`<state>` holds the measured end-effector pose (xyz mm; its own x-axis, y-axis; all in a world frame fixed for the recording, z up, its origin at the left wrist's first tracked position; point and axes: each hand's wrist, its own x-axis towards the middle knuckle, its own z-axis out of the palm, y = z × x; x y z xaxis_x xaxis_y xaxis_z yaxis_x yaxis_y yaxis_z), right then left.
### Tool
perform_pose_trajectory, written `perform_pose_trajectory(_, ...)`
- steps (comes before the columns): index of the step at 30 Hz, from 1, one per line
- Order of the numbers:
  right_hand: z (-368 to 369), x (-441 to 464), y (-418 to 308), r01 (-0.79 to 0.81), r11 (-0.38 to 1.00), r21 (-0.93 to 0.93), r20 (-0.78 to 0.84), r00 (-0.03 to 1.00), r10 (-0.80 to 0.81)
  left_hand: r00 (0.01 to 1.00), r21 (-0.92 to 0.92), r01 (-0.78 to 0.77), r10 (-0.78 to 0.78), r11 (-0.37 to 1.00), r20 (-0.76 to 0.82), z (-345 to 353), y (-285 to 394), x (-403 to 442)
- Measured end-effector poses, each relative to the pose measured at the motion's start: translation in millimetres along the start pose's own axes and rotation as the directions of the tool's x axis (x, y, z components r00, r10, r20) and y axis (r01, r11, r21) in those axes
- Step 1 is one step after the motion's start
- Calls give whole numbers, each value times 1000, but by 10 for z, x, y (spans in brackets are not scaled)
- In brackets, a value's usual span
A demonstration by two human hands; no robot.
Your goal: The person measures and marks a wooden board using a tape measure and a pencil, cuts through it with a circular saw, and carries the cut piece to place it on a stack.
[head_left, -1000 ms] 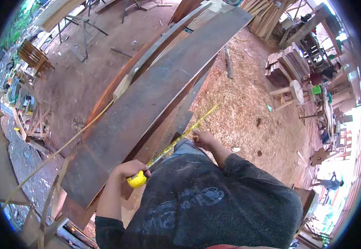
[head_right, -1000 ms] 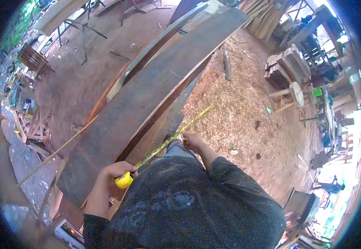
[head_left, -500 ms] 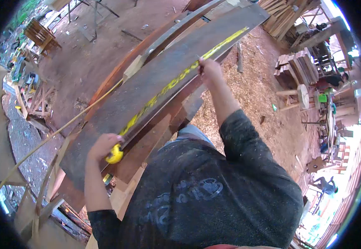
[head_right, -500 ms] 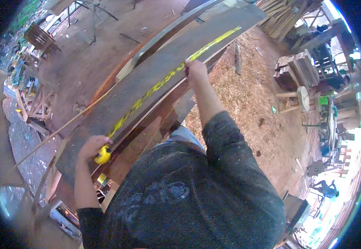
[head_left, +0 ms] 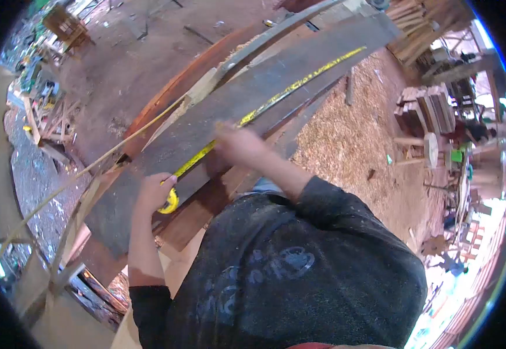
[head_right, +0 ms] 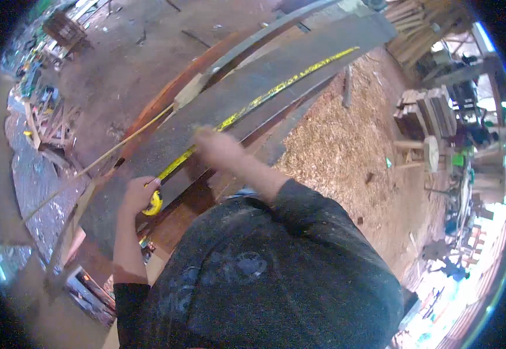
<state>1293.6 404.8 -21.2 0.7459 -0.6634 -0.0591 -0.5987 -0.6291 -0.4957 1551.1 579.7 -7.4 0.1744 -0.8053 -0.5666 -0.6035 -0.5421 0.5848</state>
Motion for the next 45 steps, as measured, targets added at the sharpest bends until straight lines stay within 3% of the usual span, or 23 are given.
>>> perform_pose_trajectory(2,144,26,-240,124,984,125,24,991,-128,999,-17,-32,33,999,24,124,161,242)
perform_pose_trajectory(5,217,135,-100,198,980,-22,35,980,-197,997,-27,-53,55,998,59,282,291,483)
perform_pose_trajectory(8,240,223,153,115,993,-41,-3,993,-115,998,-81,-49,51,995,24,272,363,433)
perform_pose_trajectory(13,-45,365,679,-13,985,-170,-18,1000,10,998,-48,16,-18,999,-53,-54,-420,-133)
perform_pose_trajectory(15,-213,415,936,-57,975,-214,-70,997,42,988,-69,101,-108,992,-110,-198,-1091,-491)
perform_pose_trajectory(17,-403,463,1176,-89,968,-235,-107,992,65,934,-151,280,-305,948,-184,-375,-1602,-937)
perform_pose_trajectory(19,-481,461,1323,-118,964,-237,-125,988,91,856,31,435,-403,900,-324,-592,-1688,-1387)
perform_pose_trajectory(22,-375,478,1352,-133,967,-219,-155,983,100,820,230,503,-377,833,-430,-683,-1670,-1752)
perform_pose_trajectory(23,-278,465,1296,-117,970,-213,-179,981,79,844,209,409,-280,888,-457,-598,-2032,-1788)
perform_pose_trajectory(24,-194,431,1210,-106,972,-210,-204,977,63,847,204,416,-297,886,-440,-545,-2070,-1778)
perform_pose_trajectory(26,-34,370,900,-73,959,-273,-16,997,71,857,195,418,-314,887,-408,-469,-2074,-1656)
perform_pose_trajectory(30,342,210,215,185,972,-145,38,983,-182,860,214,428,-323,878,-395,-352,-2008,-1441)
perform_pose_trajectory(33,476,198,-125,229,970,-85,45,973,-226,885,208,370,-276,905,-375,-371,-1855,-1302)
perform_pose_trajectory(36,533,235,-185,213,973,-84,62,976,-209,895,198,342,-253,919,-368,-319,-1838,-1153)
perform_pose_trajectory(39,564,239,-148,177,983,-46,-46,983,-179,890,214,348,-249,913,-382,-256,-1770,-1076)
perform_pose_trajectory(45,493,230,-134,77,995,-57,13,997,-76,870,342,373,-197,863,-452,-186,-1544,-1028)
